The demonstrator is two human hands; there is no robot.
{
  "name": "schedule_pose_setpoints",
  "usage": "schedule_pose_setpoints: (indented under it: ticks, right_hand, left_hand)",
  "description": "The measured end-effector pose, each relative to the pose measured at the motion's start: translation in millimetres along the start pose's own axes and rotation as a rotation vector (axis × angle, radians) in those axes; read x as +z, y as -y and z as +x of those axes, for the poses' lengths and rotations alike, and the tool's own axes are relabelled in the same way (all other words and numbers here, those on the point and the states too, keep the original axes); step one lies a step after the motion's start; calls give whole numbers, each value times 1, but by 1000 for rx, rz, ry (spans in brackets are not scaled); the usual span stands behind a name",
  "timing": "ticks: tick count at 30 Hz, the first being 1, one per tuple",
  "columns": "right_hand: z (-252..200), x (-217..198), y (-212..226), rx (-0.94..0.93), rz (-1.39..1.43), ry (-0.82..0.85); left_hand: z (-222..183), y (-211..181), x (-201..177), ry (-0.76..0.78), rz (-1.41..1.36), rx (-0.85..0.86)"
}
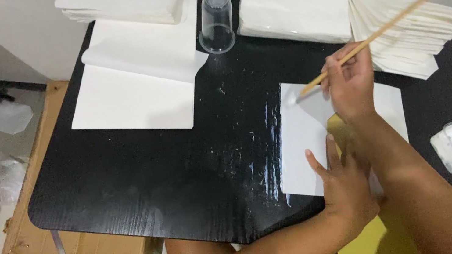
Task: Folding paper sheets and applying glue with a brush to assemble paper bags.
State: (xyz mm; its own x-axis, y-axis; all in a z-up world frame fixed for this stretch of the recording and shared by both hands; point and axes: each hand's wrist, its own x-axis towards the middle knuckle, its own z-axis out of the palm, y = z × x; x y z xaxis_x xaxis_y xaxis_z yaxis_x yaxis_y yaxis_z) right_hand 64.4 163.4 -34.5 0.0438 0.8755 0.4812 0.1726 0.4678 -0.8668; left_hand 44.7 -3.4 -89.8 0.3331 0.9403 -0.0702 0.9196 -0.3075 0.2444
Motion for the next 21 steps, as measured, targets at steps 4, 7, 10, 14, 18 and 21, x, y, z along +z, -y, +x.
schedule_pose_setpoints:
  ticks: [4,7,10,14,18,21]
  right_hand:
    - [-18,12,28,230,-17,120]
    - [-12,15,30,333,-87,53]
    - [0,12,15,243,-132,53]
    - [13,10,-4,-50,-191,65]
    - [13,9,0,-39,-140,-19]
    - [3,10,11,-1,12,-20]
  left_hand:
    - [-1,3,-16,189,-12,17]
    - [-2,2,-13,212,5,30]
    - [-2,0,-5,75,7,-4]
    - [-2,2,-14,180,38,32]
    - [-3,4,-26,248,54,43]
    - [-2,4,-19,177,1,29]
